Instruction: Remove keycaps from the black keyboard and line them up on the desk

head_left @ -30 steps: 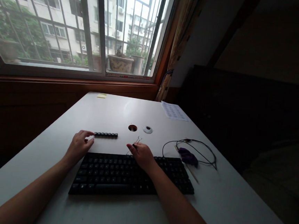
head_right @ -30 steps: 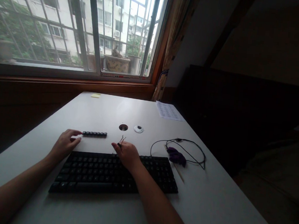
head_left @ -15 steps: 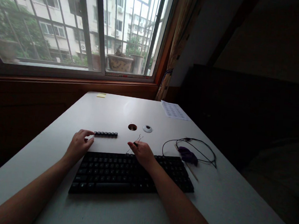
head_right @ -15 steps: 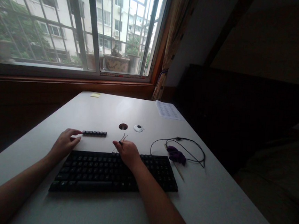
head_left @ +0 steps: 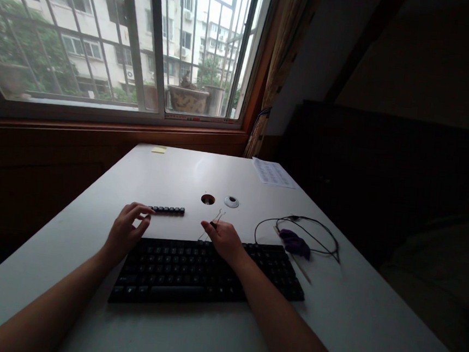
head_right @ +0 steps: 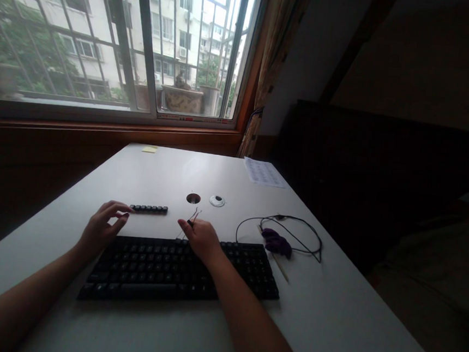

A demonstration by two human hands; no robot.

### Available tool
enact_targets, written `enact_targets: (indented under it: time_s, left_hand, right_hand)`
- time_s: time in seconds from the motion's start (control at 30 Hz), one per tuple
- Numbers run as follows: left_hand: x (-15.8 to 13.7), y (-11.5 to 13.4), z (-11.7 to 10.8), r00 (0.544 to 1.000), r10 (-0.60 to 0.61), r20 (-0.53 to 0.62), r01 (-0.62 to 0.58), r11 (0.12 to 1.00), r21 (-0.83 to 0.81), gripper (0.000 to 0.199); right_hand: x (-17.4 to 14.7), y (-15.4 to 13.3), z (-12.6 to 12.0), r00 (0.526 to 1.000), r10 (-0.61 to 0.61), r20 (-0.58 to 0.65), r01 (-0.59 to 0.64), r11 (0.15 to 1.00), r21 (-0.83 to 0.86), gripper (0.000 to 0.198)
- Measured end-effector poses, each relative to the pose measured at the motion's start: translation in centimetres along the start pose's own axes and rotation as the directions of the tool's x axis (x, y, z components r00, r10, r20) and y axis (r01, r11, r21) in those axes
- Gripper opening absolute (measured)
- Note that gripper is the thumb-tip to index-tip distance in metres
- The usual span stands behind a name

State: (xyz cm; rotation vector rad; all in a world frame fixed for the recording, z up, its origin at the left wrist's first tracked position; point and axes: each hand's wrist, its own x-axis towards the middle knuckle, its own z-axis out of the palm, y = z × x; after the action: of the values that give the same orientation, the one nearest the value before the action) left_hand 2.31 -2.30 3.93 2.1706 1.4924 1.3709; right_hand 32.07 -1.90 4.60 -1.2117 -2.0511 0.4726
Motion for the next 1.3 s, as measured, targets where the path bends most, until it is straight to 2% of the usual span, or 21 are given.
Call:
enact_targets:
  time_s: [0.17, 0.5, 0.67, 0.73, 0.8, 0.9, 0.97, 1.07, 1.2, 1.3]
  left_hand:
    - [-0.1, 0.4, -0.1, 1.000, 0.024, 0.015, -0.024, 0.999, -0.024, 0.014]
    - [-0.2, 0.4, -0.1, 0.999, 0.019, 0.038, -0.018, 0.999, -0.036, 0.013]
    - [-0.1, 0.5, -0.1, 0.999, 0.020, 0.044, -0.018, 0.999, -0.040, 0.013]
    - [-0.1, 0.6, -0.1, 0.998, 0.017, 0.053, -0.015, 0.999, -0.046, 0.013]
    - [-0.1, 0.7, -0.1, 0.998, 0.008, 0.060, -0.005, 0.998, -0.055, 0.014]
    - [-0.1, 0.8, -0.1, 0.998, -0.007, 0.068, 0.011, 0.998, -0.061, 0.014]
    - [-0.2, 0.8, -0.1, 0.997, -0.011, 0.076, 0.015, 0.998, -0.060, 0.014]
    - [-0.2, 0.6, -0.1, 0.997, -0.006, 0.080, 0.011, 0.998, -0.061, 0.014]
    - [-0.1, 0.5, -0.1, 0.996, -0.003, 0.094, 0.009, 0.998, -0.064, 0.014]
    - [-0.1, 0.5, 0.0, 0.995, -0.008, 0.098, 0.015, 0.998, -0.062, 0.014]
  right_hand:
    - [0.0, 0.1, -0.1, 0.997, 0.067, -0.025, -0.066, 0.997, 0.035, 0.055]
    - [0.0, -0.1, -0.2, 0.998, 0.035, -0.042, -0.034, 0.999, 0.038, 0.056]
    - [-0.1, -0.2, -0.4, 0.993, 0.085, -0.083, -0.077, 0.992, 0.099, 0.055]
    - [-0.1, -0.4, -0.5, 0.986, 0.108, -0.130, -0.091, 0.987, 0.128, 0.054]
    - [-0.1, -0.7, -0.7, 0.967, 0.114, -0.229, -0.085, 0.987, 0.135, 0.049]
    - [0.0, -0.9, -0.9, 0.924, 0.072, -0.374, -0.037, 0.994, 0.099, 0.037]
    - [0.0, -0.9, -0.9, 0.909, 0.034, -0.414, -0.009, 0.998, 0.063, 0.031]
    - [0.0, -0.8, -0.8, 0.923, 0.002, -0.385, 0.009, 1.000, 0.028, 0.026]
    - [0.0, -0.3, -0.4, 0.967, -0.034, -0.251, 0.040, 0.999, 0.018, 0.022]
    - [0.0, 0.1, -0.1, 0.984, -0.057, -0.169, 0.056, 0.998, -0.013, 0.021]
